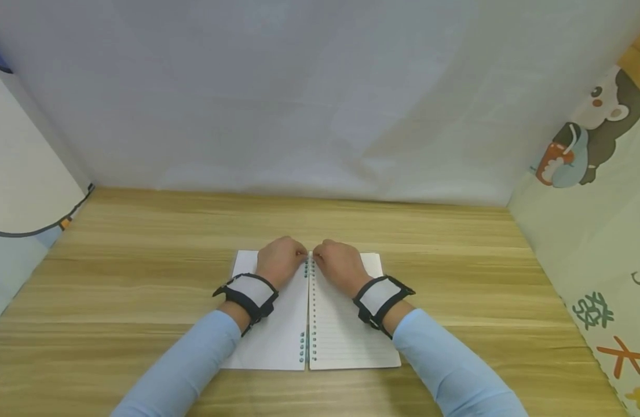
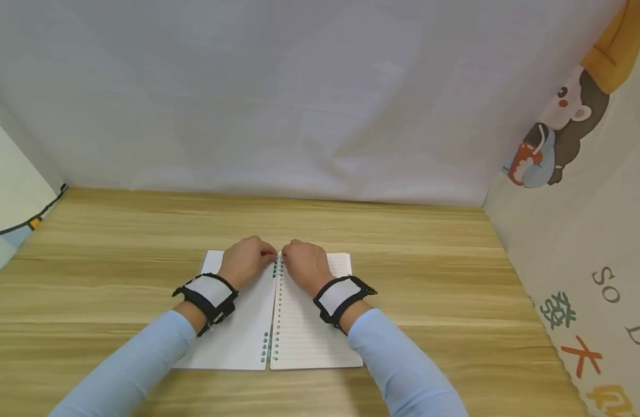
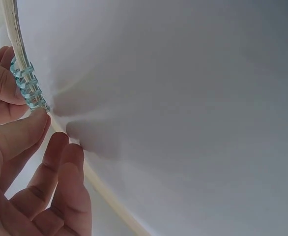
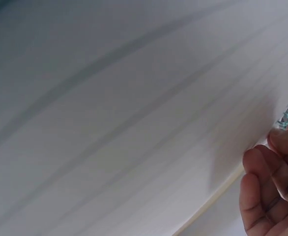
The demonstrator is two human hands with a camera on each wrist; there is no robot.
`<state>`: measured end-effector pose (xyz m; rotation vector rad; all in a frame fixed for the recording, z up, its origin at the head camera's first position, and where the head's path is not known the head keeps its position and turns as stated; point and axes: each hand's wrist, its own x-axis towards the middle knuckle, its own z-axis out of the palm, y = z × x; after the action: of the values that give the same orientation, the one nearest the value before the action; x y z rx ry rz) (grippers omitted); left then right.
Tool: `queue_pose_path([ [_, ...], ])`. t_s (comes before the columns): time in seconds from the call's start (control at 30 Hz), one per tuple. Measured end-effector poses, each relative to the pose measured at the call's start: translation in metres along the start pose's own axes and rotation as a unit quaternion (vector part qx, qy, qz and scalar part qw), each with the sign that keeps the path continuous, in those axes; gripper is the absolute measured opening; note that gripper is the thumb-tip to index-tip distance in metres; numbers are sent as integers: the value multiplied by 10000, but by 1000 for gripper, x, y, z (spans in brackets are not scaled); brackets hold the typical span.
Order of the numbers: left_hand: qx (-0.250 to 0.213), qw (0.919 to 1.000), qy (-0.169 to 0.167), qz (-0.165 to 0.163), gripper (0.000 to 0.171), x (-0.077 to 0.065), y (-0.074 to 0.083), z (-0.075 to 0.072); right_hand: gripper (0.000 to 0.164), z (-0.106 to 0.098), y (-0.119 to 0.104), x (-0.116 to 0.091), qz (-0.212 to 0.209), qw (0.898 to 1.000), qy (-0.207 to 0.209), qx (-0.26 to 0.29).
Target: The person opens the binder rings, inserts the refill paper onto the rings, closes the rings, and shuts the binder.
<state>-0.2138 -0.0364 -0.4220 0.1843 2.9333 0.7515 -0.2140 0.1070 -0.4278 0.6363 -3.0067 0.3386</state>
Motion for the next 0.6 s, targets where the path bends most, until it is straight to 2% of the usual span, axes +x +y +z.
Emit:
queue_pose_path([
  [0.6, 197, 9998, 65, 38, 17, 1, 3, 2, 16, 0, 1, 0, -78, 9998, 160, 74],
])
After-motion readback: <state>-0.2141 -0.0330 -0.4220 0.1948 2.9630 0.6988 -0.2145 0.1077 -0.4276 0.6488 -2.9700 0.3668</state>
